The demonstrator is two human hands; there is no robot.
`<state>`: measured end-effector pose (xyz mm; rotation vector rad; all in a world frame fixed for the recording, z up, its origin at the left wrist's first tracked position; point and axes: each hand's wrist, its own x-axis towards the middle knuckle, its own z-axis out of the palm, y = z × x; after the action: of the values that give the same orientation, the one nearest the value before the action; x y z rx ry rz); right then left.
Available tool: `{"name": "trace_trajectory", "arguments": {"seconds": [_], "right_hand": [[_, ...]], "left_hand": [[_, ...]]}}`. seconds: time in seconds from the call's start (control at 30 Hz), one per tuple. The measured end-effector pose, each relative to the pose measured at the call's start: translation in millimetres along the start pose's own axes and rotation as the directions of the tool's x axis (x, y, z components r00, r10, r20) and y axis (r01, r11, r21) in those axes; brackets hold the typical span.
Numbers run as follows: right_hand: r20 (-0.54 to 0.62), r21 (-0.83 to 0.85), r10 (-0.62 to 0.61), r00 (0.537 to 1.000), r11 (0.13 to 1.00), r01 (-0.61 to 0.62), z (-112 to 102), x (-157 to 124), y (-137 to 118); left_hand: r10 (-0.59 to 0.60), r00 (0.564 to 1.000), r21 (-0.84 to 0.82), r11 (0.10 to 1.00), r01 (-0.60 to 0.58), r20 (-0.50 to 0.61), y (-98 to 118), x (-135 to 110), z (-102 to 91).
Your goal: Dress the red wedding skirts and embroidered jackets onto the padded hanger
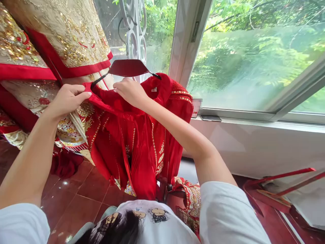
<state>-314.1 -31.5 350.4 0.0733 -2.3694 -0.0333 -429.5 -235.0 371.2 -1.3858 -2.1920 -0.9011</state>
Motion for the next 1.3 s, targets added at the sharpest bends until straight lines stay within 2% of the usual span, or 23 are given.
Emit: {"name": "trace_trajectory", "arguments": {"seconds": [0.03,0.07,0.13,0.2,0.27,0.33,0.4,0.47,0.57,0.63,0.77,0.9,1.03,1.17,1.3], "right_hand": [[-0.073,-0.009,-0.026,0.997,1.0,0.026,-6,-18,-4],[-0.16,-0.035,-0.002,0.987,0.999,-0.004,-10,-38,-10],[-0.25,-0.089,0.12,0.961,0.985,-0.146,-10,-78,-23],[-0.178,-0.106,0.291,0.94,0.944,-0.312,-1,-107,-35],[-0.044,-0.119,0.432,0.901,0.893,-0.434,12,-119,-41],[0.08,-0.091,0.48,0.874,0.877,-0.473,22,-119,-39],[0.162,0.023,0.438,0.884,0.894,-0.447,25,-119,-31],[0.22,0.226,0.335,0.916,0.896,-0.381,19,-128,-21],[0.252,0.496,0.183,0.95,0.819,-0.289,2,-159,-10],[0.254,0.565,0.143,0.956,0.78,-0.267,-8,-180,-7],[0.291,0.603,0.168,0.942,0.732,-0.317,-11,-201,-5],[0.388,0.652,0.123,0.914,0.664,-0.366,-1,-213,1],[0.4,0.645,0.135,0.907,0.661,-0.383,10,-238,2],[0.353,0.608,0.208,0.912,0.69,-0.393,18,-243,-2],[0.236,0.493,0.282,0.93,0.79,-0.365,19,-212,-8]], "left_hand": [[0.005,1.0,-0.039,0.999,-0.005,-0.008,-2,1,2.9],[0.018,0.999,-0.047,0.999,-0.02,-0.047,-4,3,6.1],[0.111,0.977,0.027,0.994,-0.108,-0.18,-9,9,12.1],[0.251,0.935,0.101,0.967,-0.233,-0.251,-15,16,16.3],[0.355,0.919,0.059,0.935,-0.35,-0.169,-22,24,18.1],[0.406,0.913,-0.033,0.913,-0.407,-0.044,-31,31,18.2],[0.434,0.901,-0.06,0.899,-0.433,0.003,-39,37,17.8],[0.444,0.896,-0.041,0.895,-0.445,-0.025,-44,40,18.9],[0.448,0.894,-0.015,0.894,-0.448,-0.029,-46,42,25.8],[0.458,0.889,-0.014,0.889,-0.458,-0.014,-43,41,32.9],[0.495,0.869,-0.032,0.868,-0.496,-0.012,-36,40,42.9],[0.524,0.851,0.011,0.851,-0.525,0.034,-35,39,40.7],[0.562,0.824,0.059,0.822,-0.566,0.077,-32,38,38.8],[0.501,0.862,0.014,0.864,-0.503,0.074,-27,36,40.2],[0.43,0.903,-0.115,0.896,-0.428,-0.011,-29,31,34.2]]}}
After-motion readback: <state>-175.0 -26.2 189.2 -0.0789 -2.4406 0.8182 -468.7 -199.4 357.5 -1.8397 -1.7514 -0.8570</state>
